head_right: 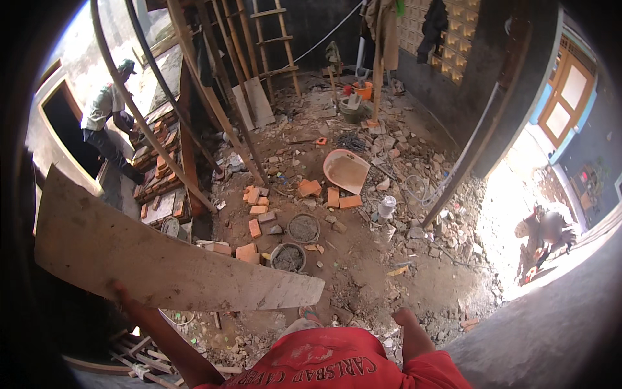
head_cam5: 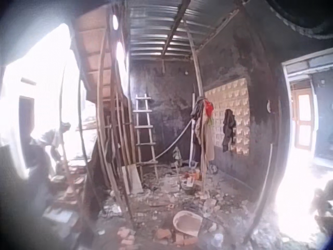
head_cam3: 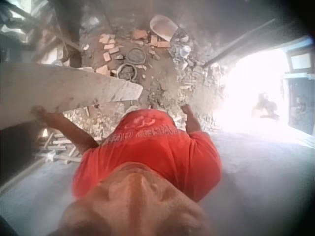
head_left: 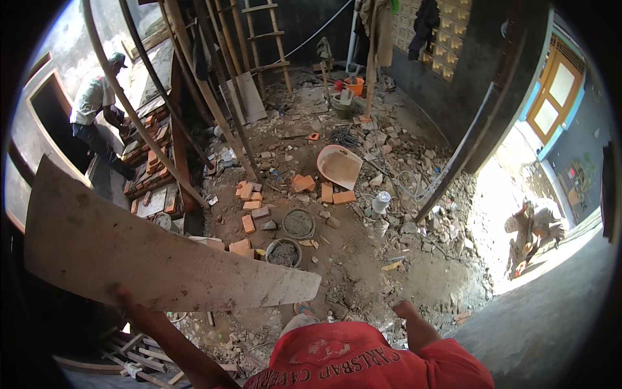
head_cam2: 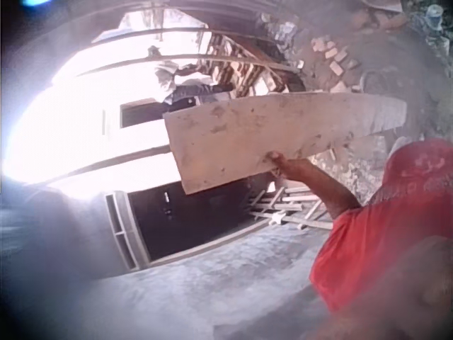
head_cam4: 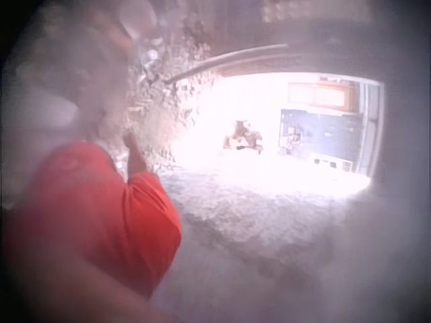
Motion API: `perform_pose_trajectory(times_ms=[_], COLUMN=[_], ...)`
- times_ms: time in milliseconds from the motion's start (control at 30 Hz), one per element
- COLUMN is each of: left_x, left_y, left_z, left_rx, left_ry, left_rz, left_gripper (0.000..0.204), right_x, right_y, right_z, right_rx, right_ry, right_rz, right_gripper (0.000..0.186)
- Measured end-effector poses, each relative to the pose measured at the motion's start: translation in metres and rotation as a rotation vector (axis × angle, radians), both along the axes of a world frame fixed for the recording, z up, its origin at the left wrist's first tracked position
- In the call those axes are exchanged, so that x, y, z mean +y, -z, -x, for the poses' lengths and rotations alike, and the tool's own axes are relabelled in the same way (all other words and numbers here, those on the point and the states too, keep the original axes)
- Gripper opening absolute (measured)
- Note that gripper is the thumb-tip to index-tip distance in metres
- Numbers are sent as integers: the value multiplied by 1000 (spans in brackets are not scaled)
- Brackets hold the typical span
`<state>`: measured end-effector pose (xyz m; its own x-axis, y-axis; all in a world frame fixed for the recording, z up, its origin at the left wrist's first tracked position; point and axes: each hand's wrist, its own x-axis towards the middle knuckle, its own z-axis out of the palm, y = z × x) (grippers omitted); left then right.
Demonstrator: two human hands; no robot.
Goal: The person saws a wooden plank with a hand saw, then stacks bricks on the ground. They pick up a plastic basin and walk through the construction site.
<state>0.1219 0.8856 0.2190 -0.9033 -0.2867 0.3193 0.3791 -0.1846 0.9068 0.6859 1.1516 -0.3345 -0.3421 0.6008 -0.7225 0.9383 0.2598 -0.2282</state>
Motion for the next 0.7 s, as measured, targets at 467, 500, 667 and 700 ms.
perform_pose_trajectory(times_ms=[467, 500, 667, 700], left_x=[-47, -56, -67, -51], left_y=[149, 144, 77, 54], left_z=[137, 155, 236, 247], left_rx=[62, 61, 154, 157], left_ry=[164, 125, -32, -19], left_rz=[235, 239, 364, 409], left_gripper=[37, 40, 59, 63], right_x=[156, 160, 176, 182], right_y=[-198, -201, -147, -119], right_z=[295, 298, 262, 241], right_rx=[267, 278, 183, 182], right_ry=[-39, -7, -63, -93], right_rz=[-30, -22, -44, -22], right_gripper=[49, 48, 44, 43])
